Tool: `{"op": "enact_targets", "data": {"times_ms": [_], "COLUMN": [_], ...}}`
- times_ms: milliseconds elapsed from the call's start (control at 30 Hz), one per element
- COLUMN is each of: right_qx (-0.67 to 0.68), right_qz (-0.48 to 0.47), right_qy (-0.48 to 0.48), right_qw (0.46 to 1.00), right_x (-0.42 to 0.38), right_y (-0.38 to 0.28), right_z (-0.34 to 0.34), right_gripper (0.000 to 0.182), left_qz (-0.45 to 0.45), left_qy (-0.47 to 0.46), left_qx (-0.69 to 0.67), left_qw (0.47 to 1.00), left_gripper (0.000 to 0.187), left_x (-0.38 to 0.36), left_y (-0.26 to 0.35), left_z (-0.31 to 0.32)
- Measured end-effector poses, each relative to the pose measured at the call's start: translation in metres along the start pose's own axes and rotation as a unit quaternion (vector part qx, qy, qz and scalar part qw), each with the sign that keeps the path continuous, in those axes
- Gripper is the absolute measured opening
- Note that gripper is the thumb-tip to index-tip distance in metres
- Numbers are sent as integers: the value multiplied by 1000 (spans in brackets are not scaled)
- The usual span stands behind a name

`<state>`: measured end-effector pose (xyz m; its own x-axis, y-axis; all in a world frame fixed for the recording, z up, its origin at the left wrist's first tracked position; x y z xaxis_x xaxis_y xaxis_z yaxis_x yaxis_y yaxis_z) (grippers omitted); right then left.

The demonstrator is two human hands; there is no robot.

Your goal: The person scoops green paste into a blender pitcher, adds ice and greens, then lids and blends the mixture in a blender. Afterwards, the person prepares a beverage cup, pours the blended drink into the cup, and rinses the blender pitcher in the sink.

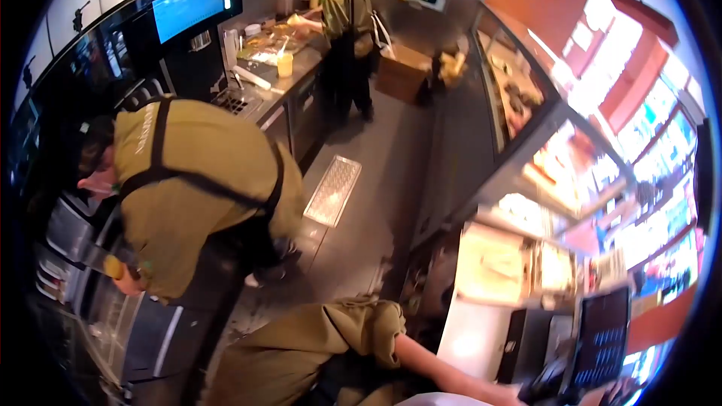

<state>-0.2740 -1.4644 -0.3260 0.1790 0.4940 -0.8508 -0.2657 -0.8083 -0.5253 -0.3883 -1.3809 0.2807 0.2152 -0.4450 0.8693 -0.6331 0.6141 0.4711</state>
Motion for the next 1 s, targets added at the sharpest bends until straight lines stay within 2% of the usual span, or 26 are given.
{"op": "enact_targets", "data": {"times_ms": [167,233,300,333,367,400,433,467,500,533,567,600,633,667,700,733,767,800,867,900,1000], "right_qx": [-99,-139,-173,-182,-187,-192,-177,-154,-96,-39,-14,24,-179,-243,-306,-246,-174,-99,51,63,55], "right_qz": [1,0,-2,-1,0,4,-3,-17,-69,-120,-104,-71,-271,-259,-249,-120,6,26,65,54,21], "right_qy": [-32,-43,-50,-53,-50,-43,-29,-17,-13,-14,-17,-21,-130,-159,-188,-167,-125,-93,-24,23,-6], "right_qw": [995,989,984,982,981,980,984,988,993,992,994,997,937,921,899,947,977,990,996,996,998], "right_x": [81,113,150,167,184,206,225,248,260,269,303,311,311,311,311,310,299,318,371,354,382], "right_y": [-168,-230,-289,-318,-346,-368,-392,-420,-458,-497,-555,-547,-575,-601,-627,-636,-650,-647,-608,-636,-628], "right_z": [-82,-107,-129,-136,-142,-149,-160,-168,-170,-170,-177,-181,-180,-176,-172,-176,-176,-198,-261,-249,-263], "right_gripper": [21,20,20,20,20,20,20,20,20,21,20,20,19,19,19,18,18,21,26,25,24], "left_qz": [-16,-58,-158,-285,-221,-212,-249,-158,-164,-206,-75,-112,-85,-176,-206,-219,-234,-252,-227,-221,-215], "left_qy": [25,77,177,258,402,511,641,705,774,800,814,838,816,803,853,787,787,786,788,787,780], "left_qx": [30,85,182,303,238,272,289,332,417,423,547,520,570,566,479,544,530,514,530,541,574], "left_qw": [999,992,954,872,856,788,666,607,447,372,182,124,45,-56,-9,-190,-212,-235,-218,-199,-128], "left_gripper": [24,24,24,27,33,37,35,35,41,57,72,77,83,95,106,103,101,99,94,91,84], "left_x": [-22,-47,-105,-157,-229,-304,-392,-478,-558,-635,-723,-758,-788,-810,-778,-827,-828,-827,-859,-863,-859], "left_y": [34,50,71,89,90,113,138,171,209,253,327,359,386,412,437,446,458,467,476,479,486], "left_z": [-169,-243,-333,-389,-445,-496,-538,-568,-596,-624,-658,-674,-690,-702,-715,-728,-737,-741,-748,-752,-759]}}
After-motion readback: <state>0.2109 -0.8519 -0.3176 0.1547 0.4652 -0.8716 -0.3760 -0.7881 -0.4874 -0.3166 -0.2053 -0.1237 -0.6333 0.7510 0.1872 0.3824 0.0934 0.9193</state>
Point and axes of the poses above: each hand's wrist, its own x-axis towards the middle knuckle, its own z-axis out of the palm, y = z × x, the point moved 6 cm from there along x, towards the middle knuckle, and after that the axes turned 9 degrees about -y, right-handed, at the moved point
